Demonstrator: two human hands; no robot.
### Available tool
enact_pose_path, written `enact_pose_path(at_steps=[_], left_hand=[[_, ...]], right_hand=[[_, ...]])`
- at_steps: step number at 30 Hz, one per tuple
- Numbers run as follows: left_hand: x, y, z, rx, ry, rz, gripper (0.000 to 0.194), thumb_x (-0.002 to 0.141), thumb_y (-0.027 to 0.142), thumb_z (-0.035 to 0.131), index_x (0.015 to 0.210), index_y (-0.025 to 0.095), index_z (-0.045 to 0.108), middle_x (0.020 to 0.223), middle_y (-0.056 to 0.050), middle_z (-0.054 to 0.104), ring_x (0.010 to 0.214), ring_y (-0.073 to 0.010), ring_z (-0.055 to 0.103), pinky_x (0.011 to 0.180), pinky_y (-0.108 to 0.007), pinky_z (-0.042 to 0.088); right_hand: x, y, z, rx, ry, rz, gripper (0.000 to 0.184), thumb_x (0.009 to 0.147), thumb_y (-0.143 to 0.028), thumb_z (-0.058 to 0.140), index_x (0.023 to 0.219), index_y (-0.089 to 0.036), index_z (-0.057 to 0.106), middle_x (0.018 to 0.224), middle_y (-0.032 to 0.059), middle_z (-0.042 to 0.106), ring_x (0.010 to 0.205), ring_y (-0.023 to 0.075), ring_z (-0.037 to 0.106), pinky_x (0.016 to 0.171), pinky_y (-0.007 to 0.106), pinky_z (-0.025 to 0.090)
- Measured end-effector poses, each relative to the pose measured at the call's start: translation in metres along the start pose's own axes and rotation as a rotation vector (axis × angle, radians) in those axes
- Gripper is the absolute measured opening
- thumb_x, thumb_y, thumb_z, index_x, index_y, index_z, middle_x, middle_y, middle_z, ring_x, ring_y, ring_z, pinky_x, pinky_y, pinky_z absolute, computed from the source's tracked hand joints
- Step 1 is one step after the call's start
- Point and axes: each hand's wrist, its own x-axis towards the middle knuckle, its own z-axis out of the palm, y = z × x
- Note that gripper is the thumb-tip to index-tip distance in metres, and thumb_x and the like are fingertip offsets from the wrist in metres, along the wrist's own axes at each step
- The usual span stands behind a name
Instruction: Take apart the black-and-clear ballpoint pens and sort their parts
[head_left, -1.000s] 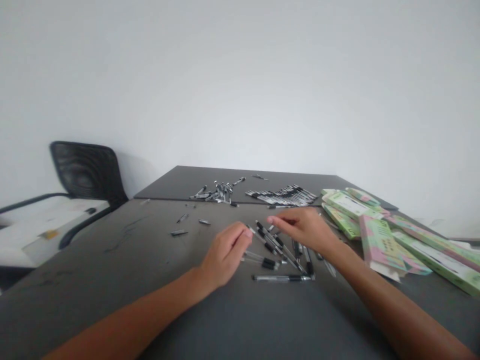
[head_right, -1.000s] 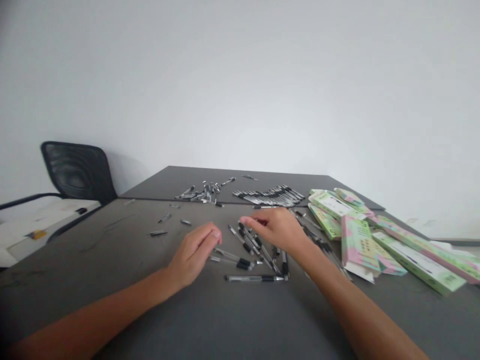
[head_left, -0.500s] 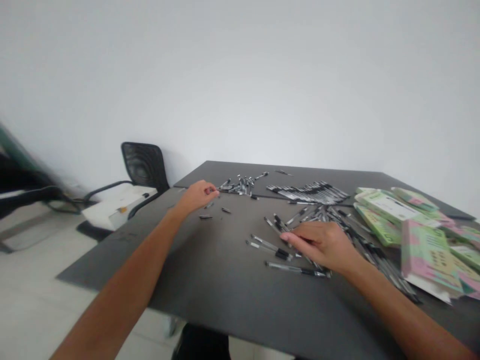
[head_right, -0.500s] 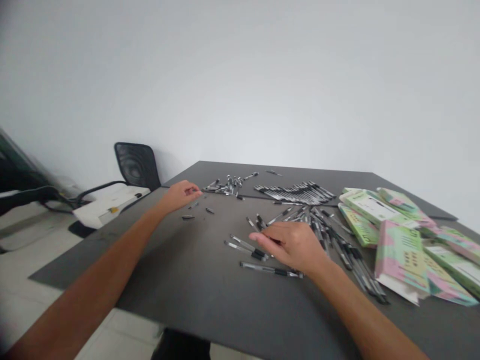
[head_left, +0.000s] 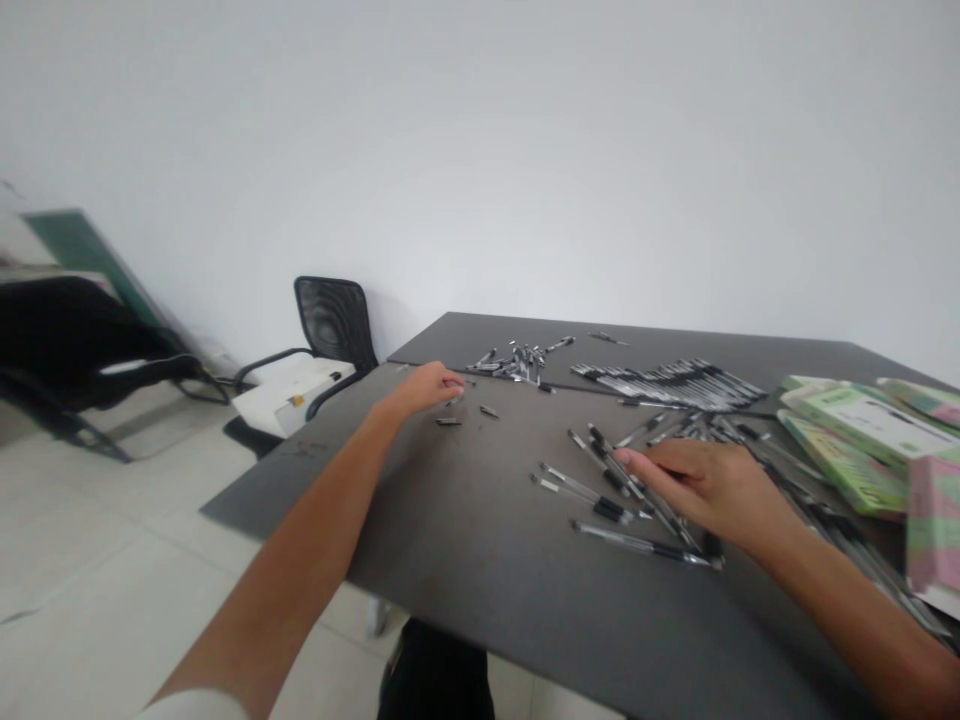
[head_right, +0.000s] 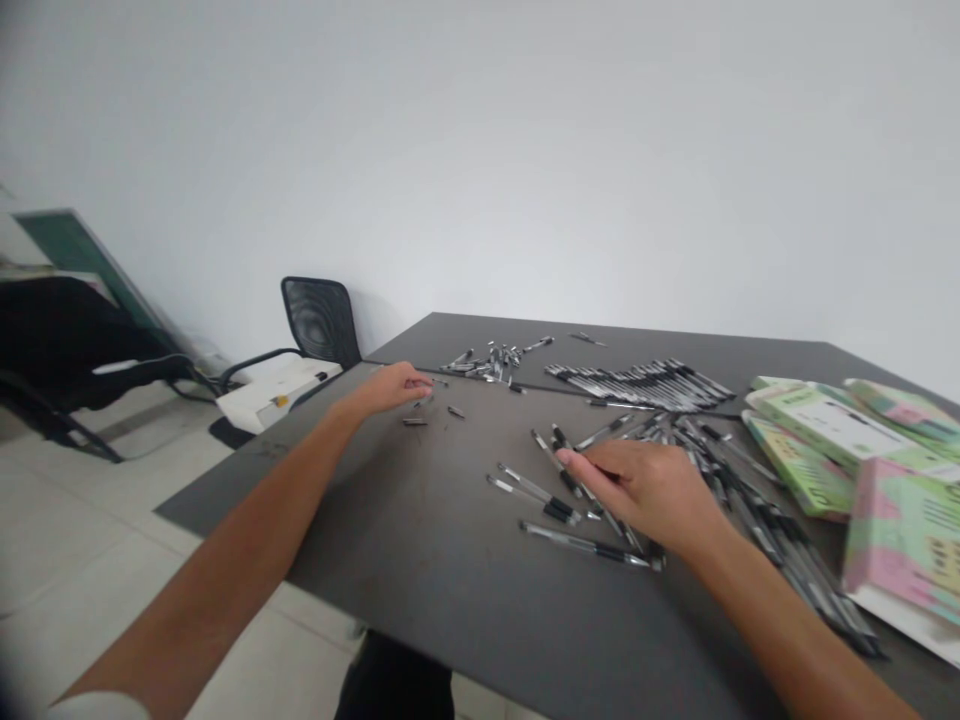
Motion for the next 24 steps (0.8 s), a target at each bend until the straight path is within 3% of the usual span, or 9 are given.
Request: enact_pose_path(at_steps=[3, 6, 9, 11, 15, 20, 24], left_hand=[[0.003, 0.004, 0.009, 0.019, 0.026, 0.010, 0.033, 0.107, 0.043, 0.068, 0.122, 0.015, 0.073, 0.117, -0.008, 0.076, 0.104, -0.0242, 0.074, 0.095, -0.046, 0.062], [0.003, 0.004, 0.014, 0.030, 0.050, 0.025, 0.032, 0.106, 0.040, 0.070, 0.126, 0.015, 0.071, 0.126, -0.010, 0.073, 0.110, -0.0259, 0.073, 0.096, -0.047, 0.063], [0.003, 0.004, 0.015, 0.036, 0.090, 0.045, 0.032, 0.106, 0.038, 0.071, 0.129, 0.016, 0.070, 0.129, -0.011, 0.072, 0.113, -0.0265, 0.073, 0.098, -0.048, 0.063], [0.005, 0.004, 0.016, 0.037, 0.120, 0.065, 0.032, 0.106, 0.038, 0.071, 0.129, 0.016, 0.070, 0.131, -0.011, 0.072, 0.115, -0.0266, 0.072, 0.099, -0.049, 0.063], [0.008, 0.009, 0.017, 0.039, 0.184, 0.111, 0.027, 0.105, 0.035, 0.072, 0.123, 0.016, 0.072, 0.129, -0.010, 0.073, 0.117, -0.0265, 0.071, 0.103, -0.051, 0.061], [0.009, 0.020, 0.017, 0.042, 0.273, 0.170, 0.019, 0.105, 0.025, 0.065, 0.109, 0.016, 0.081, 0.116, -0.011, 0.073, 0.113, -0.0264, 0.072, 0.107, -0.044, 0.057], [0.007, 0.026, 0.017, 0.035, 0.315, 0.201, 0.022, 0.104, 0.024, 0.062, 0.109, 0.018, 0.083, 0.115, -0.012, 0.072, 0.110, -0.0266, 0.072, 0.104, -0.039, 0.056]], right_hand=[[0.000, 0.006, 0.003, -0.008, -0.014, 0.082, 0.053, 0.108, -0.056, 0.055, 0.067, -0.025, 0.070, 0.062, 0.0025, 0.069, 0.054, 0.0183, 0.064, 0.055, 0.033, 0.040], [-0.004, 0.017, 0.008, 0.007, 0.002, 0.170, 0.041, 0.106, -0.055, 0.059, 0.085, -0.027, 0.082, 0.079, 0.0048, 0.079, 0.067, 0.0219, 0.071, 0.061, 0.034, 0.049], [-0.003, 0.030, 0.015, -0.009, 0.085, 0.184, 0.033, 0.104, -0.052, 0.063, 0.104, -0.027, 0.085, 0.103, 0.0079, 0.084, 0.094, 0.0275, 0.077, 0.084, 0.040, 0.059], [0.008, 0.036, 0.019, -0.058, 0.074, 0.177, 0.034, 0.103, -0.051, 0.065, 0.114, -0.026, 0.084, 0.116, 0.0099, 0.084, 0.109, 0.0308, 0.077, 0.099, 0.046, 0.059], [0.065, 0.035, 0.040, -0.197, -0.285, 0.220, 0.041, 0.103, -0.044, 0.066, 0.134, -0.021, 0.079, 0.133, 0.0118, 0.081, 0.125, 0.0309, 0.074, 0.112, 0.044, 0.054], [0.151, 0.033, 0.089, -0.286, -0.485, 0.295, 0.025, 0.102, -0.035, 0.071, 0.123, -0.025, 0.080, 0.129, 0.0109, 0.080, 0.123, 0.0286, 0.074, 0.110, 0.044, 0.056], [0.186, 0.040, 0.120, -0.357, -0.595, 0.396, 0.035, 0.105, -0.041, 0.070, 0.133, -0.020, 0.070, 0.136, 0.0110, 0.071, 0.116, 0.0256, 0.072, 0.099, 0.049, 0.062]])
